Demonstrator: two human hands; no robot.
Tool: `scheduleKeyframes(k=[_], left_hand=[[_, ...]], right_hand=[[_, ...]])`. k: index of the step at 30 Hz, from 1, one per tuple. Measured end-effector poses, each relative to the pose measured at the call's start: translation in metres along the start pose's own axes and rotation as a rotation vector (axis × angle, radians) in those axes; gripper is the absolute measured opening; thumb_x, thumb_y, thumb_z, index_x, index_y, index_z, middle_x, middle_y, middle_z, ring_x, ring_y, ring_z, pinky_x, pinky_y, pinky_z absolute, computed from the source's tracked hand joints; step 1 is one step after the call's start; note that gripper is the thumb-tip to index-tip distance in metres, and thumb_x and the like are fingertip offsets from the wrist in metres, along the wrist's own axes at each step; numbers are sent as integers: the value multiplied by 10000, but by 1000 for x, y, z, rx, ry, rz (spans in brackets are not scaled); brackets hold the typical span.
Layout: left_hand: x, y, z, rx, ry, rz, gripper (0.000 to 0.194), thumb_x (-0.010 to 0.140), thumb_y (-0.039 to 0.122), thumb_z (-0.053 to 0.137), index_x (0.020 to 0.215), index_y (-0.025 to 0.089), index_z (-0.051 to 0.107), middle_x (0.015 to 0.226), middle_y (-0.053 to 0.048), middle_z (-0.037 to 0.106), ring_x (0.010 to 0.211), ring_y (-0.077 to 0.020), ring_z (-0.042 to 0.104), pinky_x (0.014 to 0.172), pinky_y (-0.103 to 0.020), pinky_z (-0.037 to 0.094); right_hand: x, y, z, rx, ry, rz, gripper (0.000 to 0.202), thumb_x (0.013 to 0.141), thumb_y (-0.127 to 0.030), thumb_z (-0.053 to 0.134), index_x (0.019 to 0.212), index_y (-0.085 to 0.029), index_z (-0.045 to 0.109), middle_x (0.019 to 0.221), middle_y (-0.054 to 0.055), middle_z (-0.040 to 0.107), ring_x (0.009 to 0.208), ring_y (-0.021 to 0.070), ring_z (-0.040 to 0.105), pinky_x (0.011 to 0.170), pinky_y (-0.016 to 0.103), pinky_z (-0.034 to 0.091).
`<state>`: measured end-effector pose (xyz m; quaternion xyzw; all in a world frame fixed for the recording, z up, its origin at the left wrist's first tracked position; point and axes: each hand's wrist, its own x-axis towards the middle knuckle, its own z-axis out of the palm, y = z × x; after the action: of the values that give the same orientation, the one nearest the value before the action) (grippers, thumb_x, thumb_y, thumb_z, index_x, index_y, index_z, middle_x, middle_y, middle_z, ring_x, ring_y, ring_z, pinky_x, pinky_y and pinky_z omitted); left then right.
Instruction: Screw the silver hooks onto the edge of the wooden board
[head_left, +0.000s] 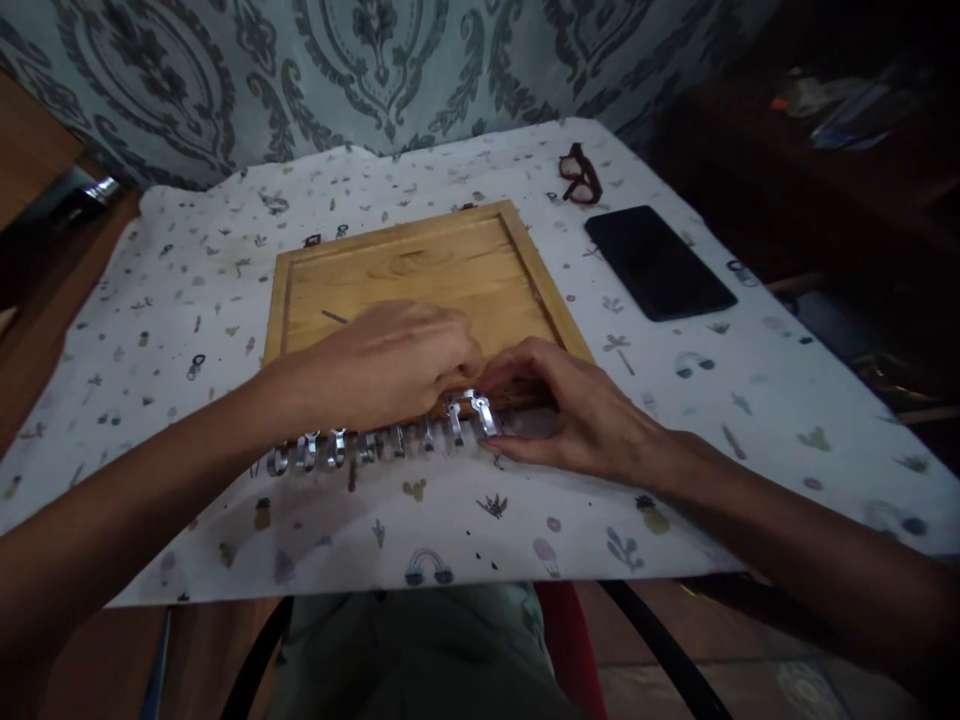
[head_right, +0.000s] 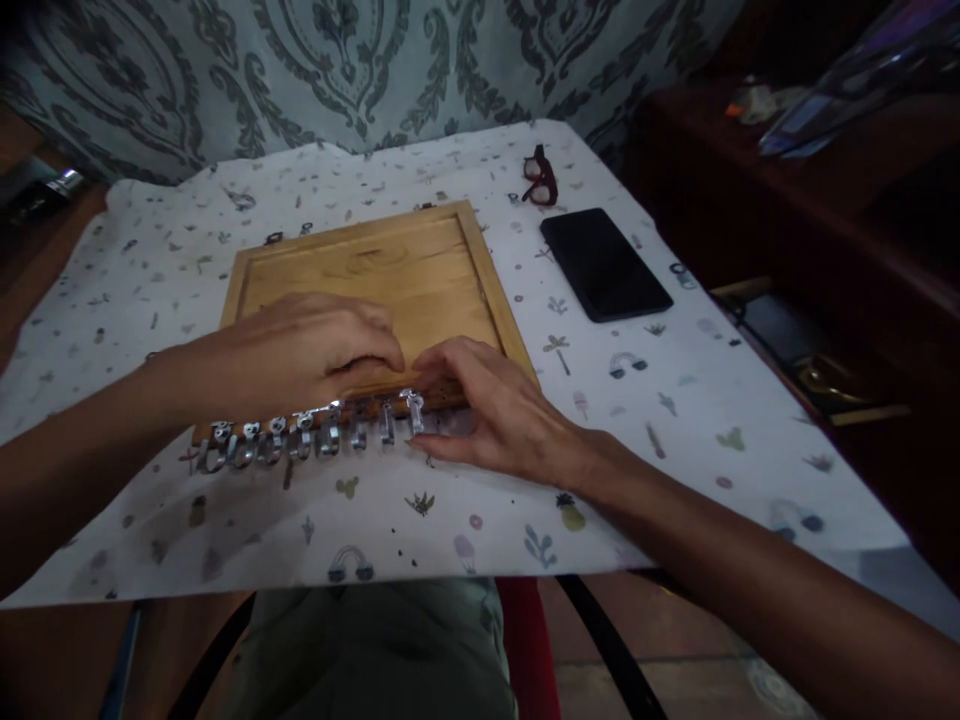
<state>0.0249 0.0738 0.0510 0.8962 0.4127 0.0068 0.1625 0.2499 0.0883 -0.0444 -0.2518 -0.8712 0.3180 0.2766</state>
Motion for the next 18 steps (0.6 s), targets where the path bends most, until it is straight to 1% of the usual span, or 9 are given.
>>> scheduleKeyframes(k=[3, 6, 10, 18], left_hand=[[2, 5, 6, 62, -98, -39, 210, 897, 161, 502, 801, 199, 684, 841, -23, 649, 784, -157, 584, 617, -271, 320], [3, 7, 9, 73, -146, -70, 227, 898, 132, 487, 835, 196, 695, 858, -26, 644, 788, -160, 582, 584, -273, 289], [3, 9, 11, 76, -167, -83, 257, 905, 112, 469, 844, 181, 709, 875, -29, 654, 799, -160, 587, 581, -275, 284], [6, 7, 12, 90, -184, -62, 203, 872, 101, 510, 815, 174, 691, 869, -20, 669, 803, -159, 596, 626, -284, 310]], right_hand=[[0, 2, 2, 15, -2, -12, 502, 792, -495, 762, 1145, -223, 530, 1079, 90, 711, 1001, 263, 712, 840, 444, 612], [1, 3, 2, 17, -5, -19, 546, 799, -491, 753, 1210, -216, 522, 1116, 104, 709, 1024, 270, 708, 851, 448, 609], [2, -1, -1, -10, -25, -5, 531, 797, -457, 762, 1212, -218, 532, 1131, 109, 705, 1048, 286, 701, 868, 462, 600], [3, -5, -3, -41, -19, -41, 474, 810, -405, 748, 1205, -239, 545, 1087, 86, 699, 1019, 275, 694, 869, 470, 586]])
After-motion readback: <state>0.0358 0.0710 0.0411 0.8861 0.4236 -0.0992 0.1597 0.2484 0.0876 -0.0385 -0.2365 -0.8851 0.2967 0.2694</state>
